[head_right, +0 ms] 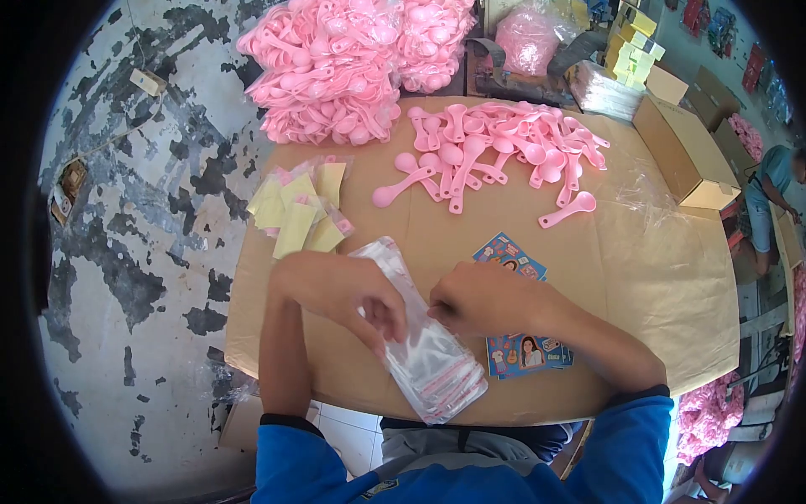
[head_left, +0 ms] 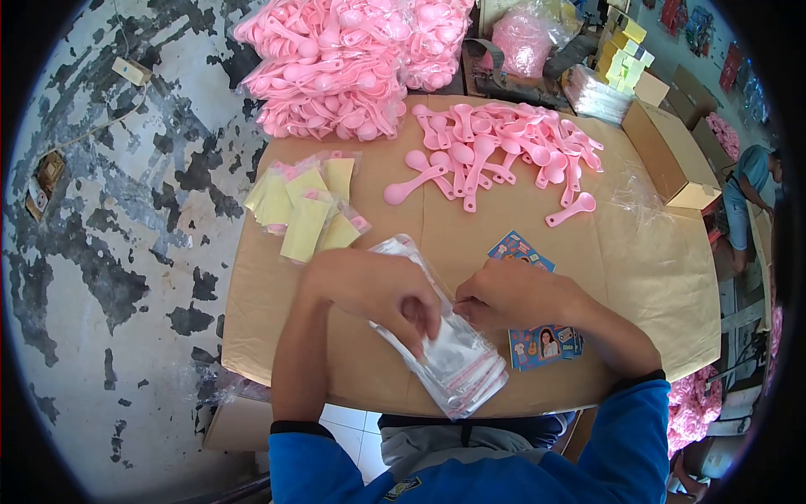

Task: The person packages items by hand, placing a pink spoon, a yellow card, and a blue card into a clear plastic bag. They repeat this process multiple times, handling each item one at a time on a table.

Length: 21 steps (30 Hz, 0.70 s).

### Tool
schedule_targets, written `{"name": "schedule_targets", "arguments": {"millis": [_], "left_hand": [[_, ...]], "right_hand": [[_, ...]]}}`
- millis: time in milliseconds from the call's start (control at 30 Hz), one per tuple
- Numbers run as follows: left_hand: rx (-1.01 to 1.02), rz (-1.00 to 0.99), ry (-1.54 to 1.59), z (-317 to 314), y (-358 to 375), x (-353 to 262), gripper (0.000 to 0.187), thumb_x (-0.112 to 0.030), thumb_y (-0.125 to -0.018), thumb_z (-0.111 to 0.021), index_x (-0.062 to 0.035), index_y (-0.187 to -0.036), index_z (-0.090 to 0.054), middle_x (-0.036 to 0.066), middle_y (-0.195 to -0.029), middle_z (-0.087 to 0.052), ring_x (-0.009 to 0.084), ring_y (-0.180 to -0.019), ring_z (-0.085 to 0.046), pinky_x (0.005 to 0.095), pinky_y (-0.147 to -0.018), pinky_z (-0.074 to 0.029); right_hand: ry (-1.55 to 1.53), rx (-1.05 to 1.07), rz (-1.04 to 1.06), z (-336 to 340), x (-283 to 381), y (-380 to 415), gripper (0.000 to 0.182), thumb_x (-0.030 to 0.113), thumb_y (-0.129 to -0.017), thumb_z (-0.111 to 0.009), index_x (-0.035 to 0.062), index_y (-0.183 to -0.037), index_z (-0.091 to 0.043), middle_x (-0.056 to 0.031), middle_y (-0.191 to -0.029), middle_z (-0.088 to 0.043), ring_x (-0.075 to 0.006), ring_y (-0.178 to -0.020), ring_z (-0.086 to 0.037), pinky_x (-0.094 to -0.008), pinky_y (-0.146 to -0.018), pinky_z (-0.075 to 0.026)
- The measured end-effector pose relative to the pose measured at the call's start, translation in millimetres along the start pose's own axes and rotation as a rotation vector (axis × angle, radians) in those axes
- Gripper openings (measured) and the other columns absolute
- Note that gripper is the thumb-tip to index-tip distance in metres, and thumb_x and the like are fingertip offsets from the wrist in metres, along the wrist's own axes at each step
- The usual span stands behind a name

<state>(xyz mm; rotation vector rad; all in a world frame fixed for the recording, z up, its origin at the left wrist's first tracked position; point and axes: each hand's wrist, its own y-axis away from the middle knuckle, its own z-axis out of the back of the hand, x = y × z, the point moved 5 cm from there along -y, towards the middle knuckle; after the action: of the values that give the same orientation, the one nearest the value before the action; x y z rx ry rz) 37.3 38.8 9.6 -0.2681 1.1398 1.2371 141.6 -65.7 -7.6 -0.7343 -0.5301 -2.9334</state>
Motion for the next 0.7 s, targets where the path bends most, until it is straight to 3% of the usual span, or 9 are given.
{"name": "schedule_targets", "arguments": {"millis": [100, 200, 267, 367, 467, 533, 600, 667, 700], "left_hand": [[0.086, 0.084, -0.081, -14.3, -19.6, 4.0, 0.032, -0.029, -0.08, -0.075, -0.0047, -0.1, -0.072, 0.006, -0.089, -0.071, 0.012, -0.078, -0.066, 0.0264, -0.069, -0.051], [0.096, 0.107, -0.076, -14.3, -23.7, 7.9, 0.035, -0.034, -0.082, -0.073, -0.0022, -0.098, -0.072, 0.007, -0.086, -0.072, 0.012, -0.076, -0.066, 0.0253, -0.068, -0.051], [0.098, 0.104, -0.047, -11.6, -19.3, 4.8, 0.039, -0.04, -0.081, -0.071, -0.0031, -0.092, -0.074, 0.008, -0.08, -0.071, 0.0135, -0.076, -0.067, 0.0266, -0.069, -0.052], [0.155, 0.294, 0.052, -5.8, -17.9, 1.0, 0.036, -0.034, -0.088, -0.066, -0.0016, -0.102, -0.071, 0.006, -0.079, -0.07, 0.0104, -0.076, -0.066, 0.0246, -0.066, -0.051], [-0.071, 0.168, 0.272, 3.7, -27.3, 12.2, 0.053, -0.048, -0.092, -0.058, 0.0032, -0.098, -0.067, 0.008, -0.077, -0.069, 0.0147, -0.077, -0.067, 0.0271, -0.07, -0.053], [-0.403, -0.211, 0.523, 10.6, -47.7, 8.6, 0.049, -0.045, -0.095, -0.056, 0.0026, -0.103, -0.065, 0.007, -0.084, -0.069, 0.0152, -0.081, -0.067, 0.028, -0.073, -0.053], [-0.675, -0.415, 0.734, 16.9, -60.0, 2.4, 0.046, -0.042, -0.096, -0.054, 0.0015, -0.109, -0.062, 0.008, -0.093, -0.068, 0.0158, -0.085, -0.066, 0.0285, -0.076, -0.053], [-0.891, -0.432, 0.906, 20.4, -64.2, -3.0, 0.044, -0.039, -0.096, -0.055, -0.0002, -0.116, -0.06, 0.009, -0.104, -0.066, 0.0165, -0.09, -0.066, 0.0285, -0.079, -0.052], [-0.835, -0.393, 0.871, 19.4, -67.7, 4.8, 0.045, -0.036, -0.097, -0.053, 0.0008, -0.122, -0.055, 0.011, -0.109, -0.064, 0.0192, -0.097, -0.064, 0.0315, -0.086, -0.05]], "right_hand": [[-0.098, -0.076, 0.051, 6.0, -3.6, 1.8, 0.02, 0.019, -0.087, -0.057, 0.0012, -0.088, -0.066, -0.0183, -0.081, -0.067, -0.0344, -0.077, -0.066, -0.0449, -0.071, -0.051], [-0.118, -0.106, 0.059, 10.1, -8.4, 2.1, 0.02, 0.016, -0.088, -0.054, 0.0009, -0.093, -0.066, -0.0186, -0.084, -0.067, -0.0353, -0.078, -0.066, -0.0446, -0.071, -0.051], [-0.034, -0.203, 0.007, 19.7, -14.6, 3.8, 0.018, 0.015, -0.091, -0.051, 0.001, -0.094, -0.062, -0.0141, -0.081, -0.067, -0.0312, -0.077, -0.066, -0.0409, -0.07, -0.05], [-0.108, -0.402, 0.039, 41.8, -27.2, 11.5, 0.017, 0.015, -0.095, -0.049, 0.0007, -0.094, -0.058, -0.0124, -0.076, -0.065, -0.0288, -0.073, -0.065, -0.0384, -0.067, -0.049], [-0.15, -0.57, 0.058, 69.6, -27.3, 28.3, 0.019, 0.017, -0.098, -0.047, 0.0005, -0.092, -0.055, -0.0111, -0.069, -0.06, -0.0252, -0.066, -0.061, -0.0361, -0.062, -0.047], [-0.165, -0.604, 0.068, 80.4, -29.9, 35.9, 0.021, 0.018, -0.1, -0.045, 0.0009, -0.091, -0.054, -0.009, -0.066, -0.056, -0.0213, -0.063, -0.058, -0.0344, -0.059, -0.045], [-0.214, -0.58, 0.1, 83.6, -38.4, 40.7, 0.023, 0.02, -0.101, -0.044, 0.0016, -0.091, -0.053, -0.0066, -0.063, -0.051, -0.0168, -0.06, -0.055, -0.0328, -0.056, -0.042], [-0.345, -0.482, 0.052, 89.1, -45.1, 41.8, 0.024, 0.021, -0.1, -0.044, 0.0007, -0.091, -0.054, -0.0077, -0.07, -0.053, -0.0196, -0.065, -0.054, -0.0343, -0.061, -0.044], [-0.413, -0.432, 0.027, 88.3, -47.5, 42.4, 0.025, 0.021, -0.1, -0.043, 0.0003, -0.091, -0.054, -0.0082, -0.073, -0.054, -0.021, -0.067, -0.054, -0.035, -0.063, -0.044]]}}
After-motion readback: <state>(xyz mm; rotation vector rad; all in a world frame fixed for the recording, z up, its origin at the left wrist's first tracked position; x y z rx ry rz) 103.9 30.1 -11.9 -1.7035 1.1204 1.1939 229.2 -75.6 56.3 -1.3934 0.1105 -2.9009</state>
